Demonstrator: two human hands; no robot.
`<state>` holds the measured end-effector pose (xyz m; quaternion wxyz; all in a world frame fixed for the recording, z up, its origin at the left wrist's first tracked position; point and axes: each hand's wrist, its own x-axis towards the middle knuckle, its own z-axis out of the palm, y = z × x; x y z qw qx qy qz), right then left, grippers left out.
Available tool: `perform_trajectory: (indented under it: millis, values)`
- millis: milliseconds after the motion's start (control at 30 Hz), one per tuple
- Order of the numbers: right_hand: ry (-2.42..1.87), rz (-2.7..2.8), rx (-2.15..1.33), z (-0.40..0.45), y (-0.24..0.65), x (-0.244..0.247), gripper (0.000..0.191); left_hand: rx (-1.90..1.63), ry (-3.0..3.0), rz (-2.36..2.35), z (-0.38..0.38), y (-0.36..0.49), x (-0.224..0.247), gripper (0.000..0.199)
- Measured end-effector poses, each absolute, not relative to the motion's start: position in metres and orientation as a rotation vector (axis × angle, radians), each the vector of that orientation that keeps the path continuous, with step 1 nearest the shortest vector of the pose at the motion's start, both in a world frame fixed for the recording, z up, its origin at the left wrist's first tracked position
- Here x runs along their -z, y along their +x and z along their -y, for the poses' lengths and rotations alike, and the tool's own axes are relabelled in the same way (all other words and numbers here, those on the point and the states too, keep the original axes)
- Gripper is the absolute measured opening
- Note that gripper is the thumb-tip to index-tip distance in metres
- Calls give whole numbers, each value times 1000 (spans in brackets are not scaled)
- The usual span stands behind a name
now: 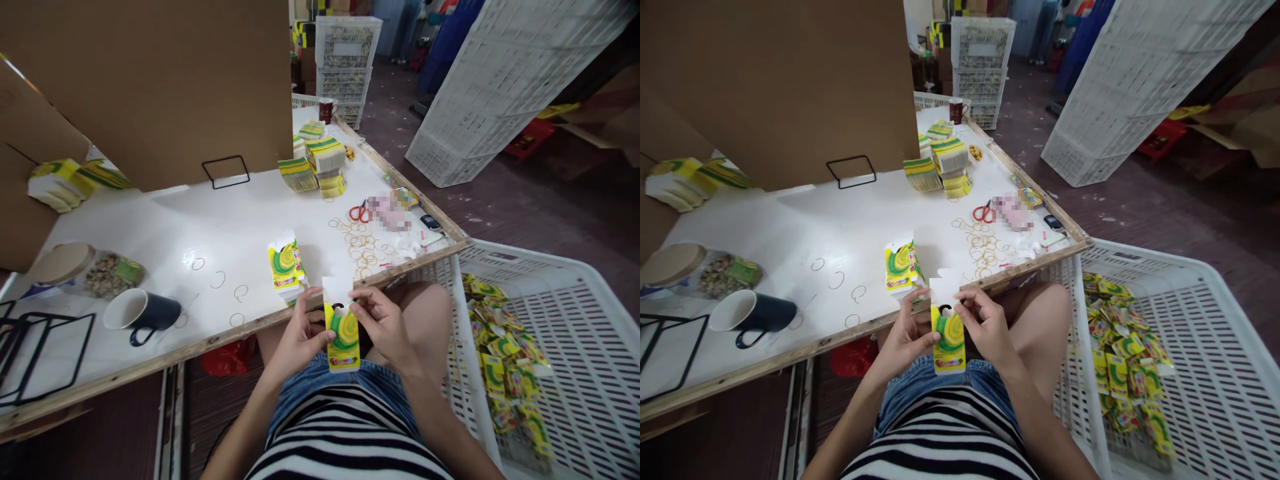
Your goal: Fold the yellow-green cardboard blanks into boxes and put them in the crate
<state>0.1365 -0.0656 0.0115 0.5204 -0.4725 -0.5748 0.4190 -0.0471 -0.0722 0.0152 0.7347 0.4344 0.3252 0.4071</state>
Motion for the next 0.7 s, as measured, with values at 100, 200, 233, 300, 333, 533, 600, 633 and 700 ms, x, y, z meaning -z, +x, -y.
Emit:
perform_trajectory:
  millis: [100,200,233,300,333,533,600,633,700]
  values:
    - [-1151,1329,-1003,66,136,-10,30,-895,974,-730,73,-47,-14,81]
    - [-1129,1437,-926,66,138,-16,20,-900,1020,-753,73,-47,-13,58]
    - [-1124,1474,-894,66,140,-18,22,-913,1043,-769,73,-47,-13,52]
    - [-1130,1513,-895,67,142,-22,29,-940,1095,-815,72,-47,-12,46]
    - [-1148,1509,-930,67,143,-23,31,-954,1117,-843,72,-46,-12,45]
    - [-1308,1487,-1227,67,137,-22,36,-1016,1208,-952,70,-43,-7,43]
    - [-1344,1497,-1193,65,135,-22,34,-992,1214,-908,71,-42,-8,46]
    - [-1362,1504,-1158,64,134,-22,32,-975,1211,-885,71,-41,-8,47]
    - [-1388,1530,-1092,63,133,-22,28,-957,1188,-858,70,-41,-9,48]
